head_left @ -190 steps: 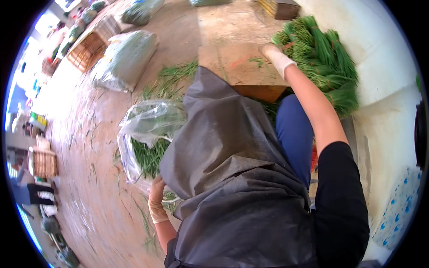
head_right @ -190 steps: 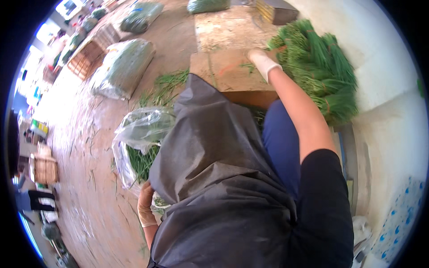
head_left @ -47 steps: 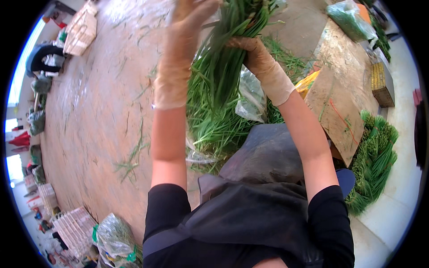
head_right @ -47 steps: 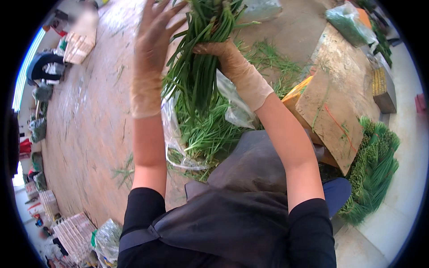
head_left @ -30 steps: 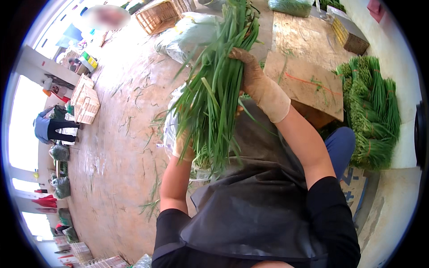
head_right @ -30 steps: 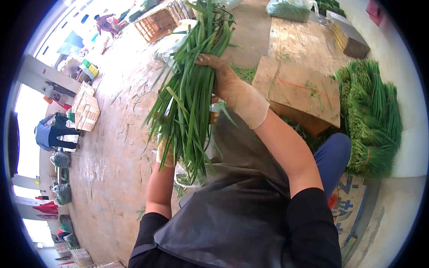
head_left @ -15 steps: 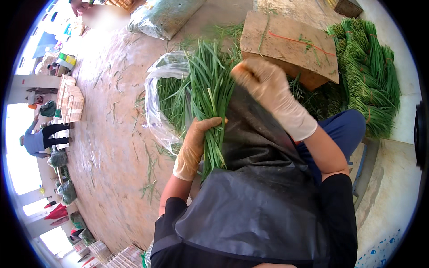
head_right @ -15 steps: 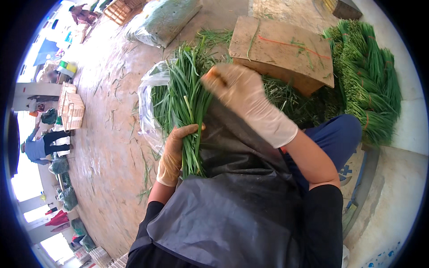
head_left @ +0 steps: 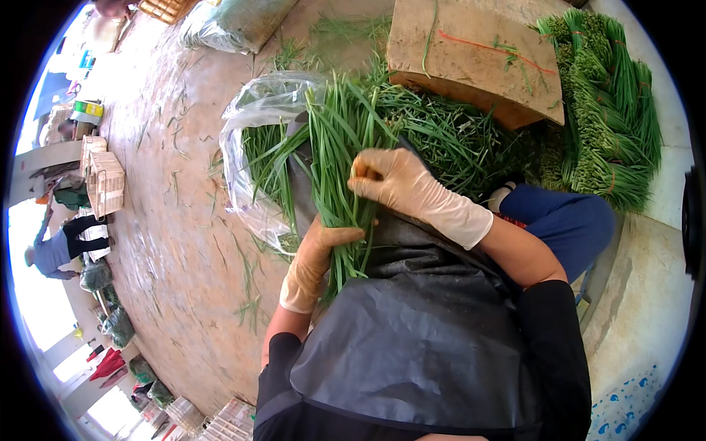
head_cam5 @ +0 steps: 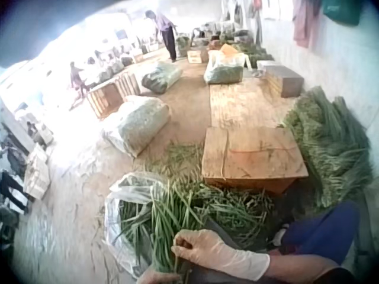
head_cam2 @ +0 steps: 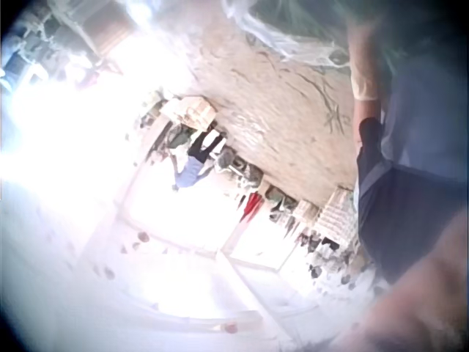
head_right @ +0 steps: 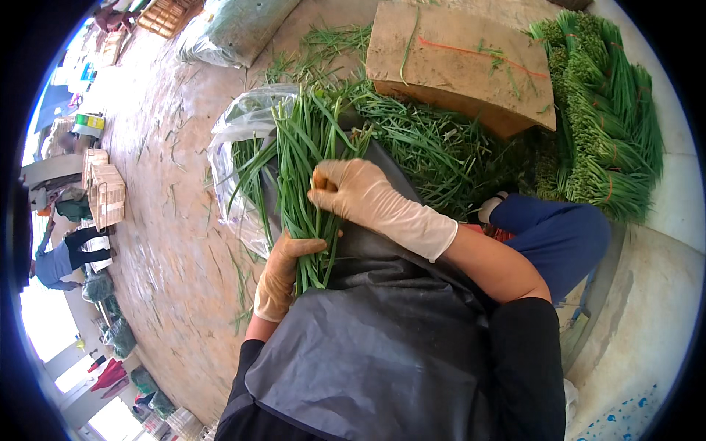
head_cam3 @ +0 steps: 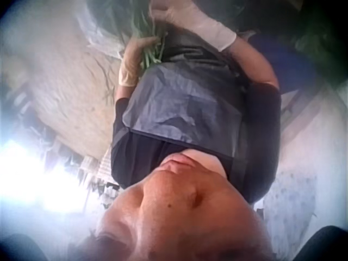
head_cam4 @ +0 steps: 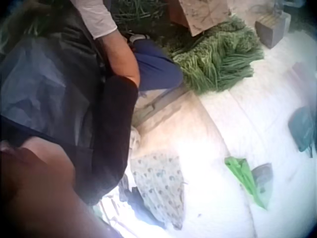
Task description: The person takes bundles of chives from a plastic bag, sorts through the stalks by hand, and picks off damaged leaves while aligning the bunch.
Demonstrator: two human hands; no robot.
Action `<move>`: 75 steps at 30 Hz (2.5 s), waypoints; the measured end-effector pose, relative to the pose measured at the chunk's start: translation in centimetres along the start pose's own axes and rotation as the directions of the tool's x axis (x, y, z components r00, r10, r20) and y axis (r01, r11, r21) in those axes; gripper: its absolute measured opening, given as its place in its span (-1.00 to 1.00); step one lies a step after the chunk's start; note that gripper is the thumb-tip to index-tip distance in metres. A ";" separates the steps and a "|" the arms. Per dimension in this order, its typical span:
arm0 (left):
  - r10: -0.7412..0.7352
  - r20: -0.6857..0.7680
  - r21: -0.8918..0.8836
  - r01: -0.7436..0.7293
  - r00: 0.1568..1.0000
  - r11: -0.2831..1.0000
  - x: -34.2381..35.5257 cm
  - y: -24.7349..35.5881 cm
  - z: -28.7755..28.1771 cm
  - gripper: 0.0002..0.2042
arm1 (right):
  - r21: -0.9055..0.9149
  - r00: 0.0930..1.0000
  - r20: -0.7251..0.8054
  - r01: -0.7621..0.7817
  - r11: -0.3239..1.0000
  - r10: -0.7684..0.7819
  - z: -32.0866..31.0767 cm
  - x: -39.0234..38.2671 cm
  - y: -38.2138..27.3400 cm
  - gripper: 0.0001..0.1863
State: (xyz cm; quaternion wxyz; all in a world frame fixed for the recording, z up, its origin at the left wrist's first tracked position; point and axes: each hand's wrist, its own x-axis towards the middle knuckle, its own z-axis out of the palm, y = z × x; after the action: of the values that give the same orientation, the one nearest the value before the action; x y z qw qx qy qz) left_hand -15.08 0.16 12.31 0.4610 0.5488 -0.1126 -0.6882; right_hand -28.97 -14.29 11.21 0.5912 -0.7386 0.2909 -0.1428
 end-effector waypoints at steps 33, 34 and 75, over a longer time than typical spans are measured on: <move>0.490 0.039 0.999 -0.022 0.871 -0.041 -3.6 8.0 0.4 -0.33 | -0.560 0.804 -0.064 0.461 0.688 -0.591 -4.0 4.6 2.5 -0.71; 0.496 0.100 0.991 -0.040 0.862 -0.132 -3.5 8.1 0.3 -0.33 | -0.592 0.809 -0.153 0.384 0.709 -0.567 -4.8 4.9 3.4 -0.81; 0.688 0.024 0.989 -0.118 0.725 0.090 -4.7 2.4 -9.0 -0.40 | 0.246 0.963 0.234 -0.193 0.950 0.135 -8.4 7.2 7.8 -0.47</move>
State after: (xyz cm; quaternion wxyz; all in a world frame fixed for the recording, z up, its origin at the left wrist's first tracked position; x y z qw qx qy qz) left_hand -6.28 5.57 13.59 0.2125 0.7939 -0.5490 -0.1522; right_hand -29.97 -26.29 4.95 0.7231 -0.6364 0.2640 -0.0503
